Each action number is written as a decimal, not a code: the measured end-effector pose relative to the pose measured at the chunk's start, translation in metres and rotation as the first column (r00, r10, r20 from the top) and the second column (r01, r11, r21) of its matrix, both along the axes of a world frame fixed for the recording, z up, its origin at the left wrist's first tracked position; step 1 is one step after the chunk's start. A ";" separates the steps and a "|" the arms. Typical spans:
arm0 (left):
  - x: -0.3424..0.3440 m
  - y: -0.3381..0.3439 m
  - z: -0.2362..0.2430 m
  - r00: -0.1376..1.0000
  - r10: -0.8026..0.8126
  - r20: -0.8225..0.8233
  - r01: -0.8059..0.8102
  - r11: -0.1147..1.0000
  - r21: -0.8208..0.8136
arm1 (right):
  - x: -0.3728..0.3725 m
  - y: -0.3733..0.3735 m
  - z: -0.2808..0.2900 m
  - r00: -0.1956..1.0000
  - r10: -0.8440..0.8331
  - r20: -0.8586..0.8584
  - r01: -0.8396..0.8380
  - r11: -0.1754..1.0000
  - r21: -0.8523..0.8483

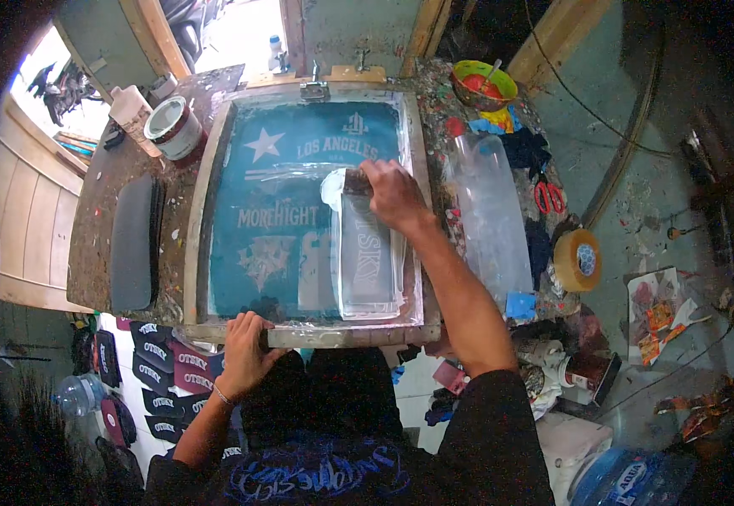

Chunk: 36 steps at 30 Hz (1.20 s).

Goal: The person screen prints a design onto a hat panel by applying ink with a squeegee through a stencil, lifting the screen, and placing the finished panel on the floor.

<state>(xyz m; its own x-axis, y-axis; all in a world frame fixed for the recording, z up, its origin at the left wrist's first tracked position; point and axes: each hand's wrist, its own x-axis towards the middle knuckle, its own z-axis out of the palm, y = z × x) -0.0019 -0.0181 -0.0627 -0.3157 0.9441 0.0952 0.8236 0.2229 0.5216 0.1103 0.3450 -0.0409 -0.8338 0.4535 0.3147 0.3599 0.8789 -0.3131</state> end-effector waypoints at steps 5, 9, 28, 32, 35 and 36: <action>0.000 0.001 0.001 1.000 -0.007 0.000 0.007 1.000 0.024 | 0.044 -0.061 0.010 1.000 0.001 -0.003 -0.001 0.999 -0.043; 0.001 0.002 0.001 1.000 0.007 0.005 -0.007 1.000 0.023 | 0.076 -0.113 0.004 0.996 0.047 0.073 -0.038 0.992 -0.117; -0.049 0.030 0.183 0.992 -0.033 0.119 0.024 0.996 0.082 | 0.095 -0.147 0.133 0.975 0.033 -0.218 0.077 0.877 0.475; -0.038 0.062 0.234 0.941 0.138 -0.308 0.141 0.667 0.732 | 0.068 -0.100 0.223 0.970 -0.001 -0.242 0.103 0.905 0.412; -0.040 0.033 0.161 0.963 -0.108 -0.246 0.262 0.573 0.777 | 0.054 -0.085 0.262 0.955 0.047 -0.294 0.105 0.871 0.479; -0.027 0.036 0.136 0.994 -0.027 -0.103 0.093 0.698 0.710 | 0.048 -0.086 0.276 0.974 -0.060 -0.220 0.146 0.905 0.400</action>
